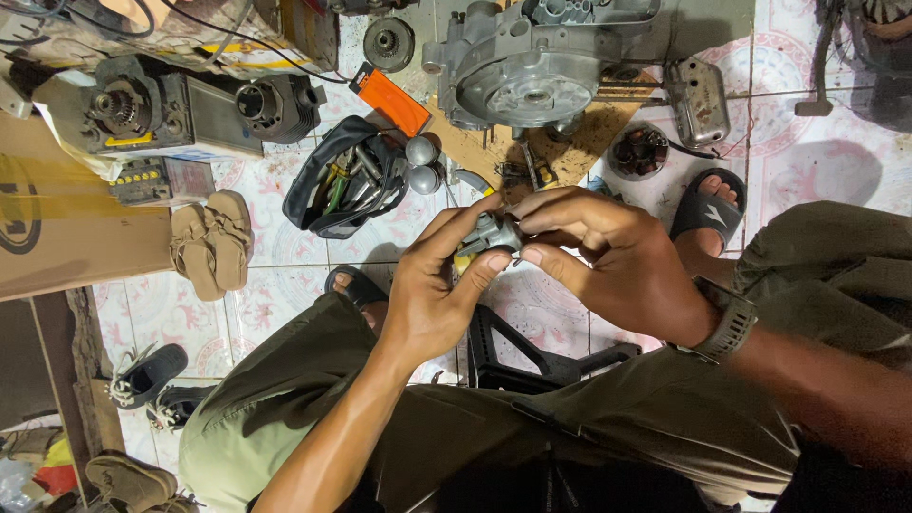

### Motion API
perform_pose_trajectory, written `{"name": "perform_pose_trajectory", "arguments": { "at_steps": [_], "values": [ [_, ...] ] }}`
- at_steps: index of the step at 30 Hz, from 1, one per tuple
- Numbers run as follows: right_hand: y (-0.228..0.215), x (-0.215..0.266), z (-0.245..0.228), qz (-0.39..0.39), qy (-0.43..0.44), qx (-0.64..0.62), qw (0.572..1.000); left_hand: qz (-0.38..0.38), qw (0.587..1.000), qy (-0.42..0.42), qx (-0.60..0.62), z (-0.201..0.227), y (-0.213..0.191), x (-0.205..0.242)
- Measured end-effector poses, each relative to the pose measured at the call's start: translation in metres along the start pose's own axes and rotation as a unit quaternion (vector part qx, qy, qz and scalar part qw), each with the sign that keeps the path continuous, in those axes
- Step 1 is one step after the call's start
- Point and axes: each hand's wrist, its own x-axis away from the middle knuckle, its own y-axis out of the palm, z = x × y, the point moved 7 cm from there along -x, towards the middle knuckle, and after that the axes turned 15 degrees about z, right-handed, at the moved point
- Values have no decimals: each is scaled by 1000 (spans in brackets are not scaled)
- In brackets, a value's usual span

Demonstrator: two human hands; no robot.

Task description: The person assembles a small mechanical component by hand, inserting a yellow rubber bulb into a metal housing and then fitting a metal ring into the assembly. The person rotates and adjusts the parts to ensure proper fit.

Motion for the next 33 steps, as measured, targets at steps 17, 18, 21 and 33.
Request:
{"name": "perform_pose_trajectory", "arguments": {
  "at_steps": [17, 18, 21, 33],
  "values": [
    [-2, -8, -12, -38, -69, 57, 995, -7, 998, -61, 4, -3, 3, 1],
    [-1, -8, -15, -45, -90, 58, 993, -10, 998, -60, -1, -4, 4, 1],
    [-2, -9, -11, -49, -96, 60, 992, -16, 998, -57, -2, -5, 6, 2],
    [-1, -20, -18, -92, -176, 87, 976, -35, 995, -83, -45, -4, 7, -5]
  ]
}}
